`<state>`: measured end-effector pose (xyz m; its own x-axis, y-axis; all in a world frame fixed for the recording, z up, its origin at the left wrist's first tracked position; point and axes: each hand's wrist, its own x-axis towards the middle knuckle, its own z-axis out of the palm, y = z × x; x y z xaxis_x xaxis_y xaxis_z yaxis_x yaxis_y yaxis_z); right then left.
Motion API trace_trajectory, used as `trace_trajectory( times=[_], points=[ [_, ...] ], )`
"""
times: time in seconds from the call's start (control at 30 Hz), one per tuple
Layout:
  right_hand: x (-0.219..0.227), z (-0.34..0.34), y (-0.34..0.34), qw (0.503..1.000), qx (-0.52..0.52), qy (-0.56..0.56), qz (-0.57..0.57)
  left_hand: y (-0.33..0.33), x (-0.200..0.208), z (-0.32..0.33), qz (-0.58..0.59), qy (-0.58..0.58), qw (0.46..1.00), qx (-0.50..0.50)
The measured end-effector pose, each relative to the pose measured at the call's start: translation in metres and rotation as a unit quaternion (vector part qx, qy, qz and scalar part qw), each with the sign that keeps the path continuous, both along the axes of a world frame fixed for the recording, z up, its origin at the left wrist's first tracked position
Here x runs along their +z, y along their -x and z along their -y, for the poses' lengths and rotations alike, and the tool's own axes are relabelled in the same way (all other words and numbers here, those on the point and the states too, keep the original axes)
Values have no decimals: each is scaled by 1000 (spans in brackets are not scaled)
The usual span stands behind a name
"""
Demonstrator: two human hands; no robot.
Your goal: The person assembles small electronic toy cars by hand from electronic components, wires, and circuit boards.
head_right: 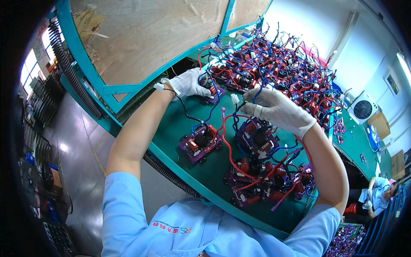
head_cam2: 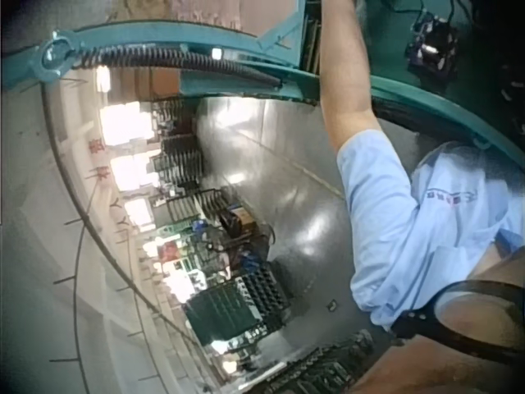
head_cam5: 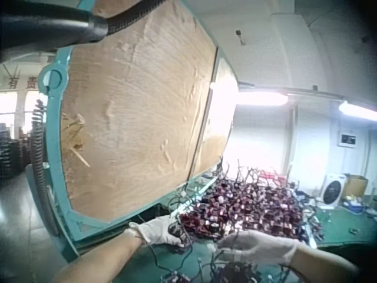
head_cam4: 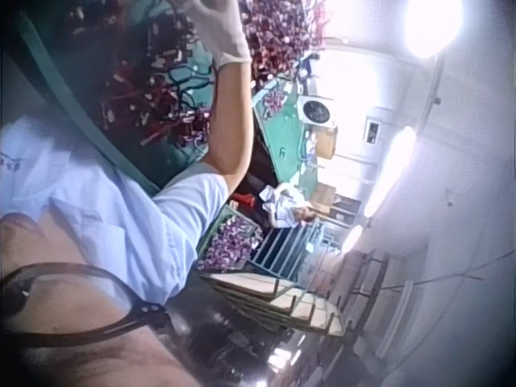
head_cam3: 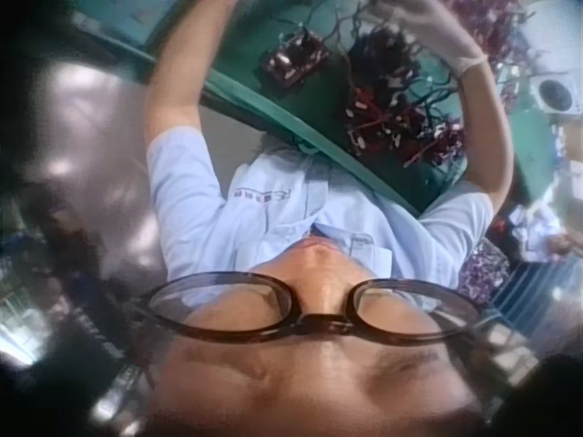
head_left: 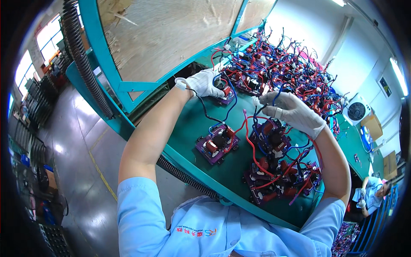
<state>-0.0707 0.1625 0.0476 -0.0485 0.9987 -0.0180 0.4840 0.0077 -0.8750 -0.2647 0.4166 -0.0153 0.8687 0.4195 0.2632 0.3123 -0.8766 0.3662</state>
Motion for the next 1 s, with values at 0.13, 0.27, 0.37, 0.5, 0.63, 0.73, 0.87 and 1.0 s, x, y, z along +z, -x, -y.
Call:
trace_trajectory(
  times=[0.13, 0.27, 0.37, 0.5, 0.63, 0.73, 0.87, 1.0],
  points=[
    [28, 12, -1, 992, -5, -8, 125, 3, -7, -6, 22, -38, 999, -14],
    [53, 39, -5, 981, -60, -39, 182, -7, -7, -5, -5, -50, 999, 14],
    [52, 65, -2, 959, -101, -164, 208, -7, 3, -1, -42, -28, 998, 45],
    [69, 117, -8, 925, -120, -298, 202, -17, 16, 6, -53, 47, 997, -2],
    [54, 117, -5, 957, -135, -118, 228, 13, 43, 28, -258, -31, 961, 92],
    [33, 102, 6, 886, -47, -46, 459, 6, 56, 50, -295, -101, 942, 121],
    [17, 76, 21, 830, -38, 106, 547, 7, 82, 84, -340, -75, 922, 169],
    [-7, 72, 9, 862, -36, 15, 506, -4, 74, 98, -278, 95, 952, -90]
  ],
)
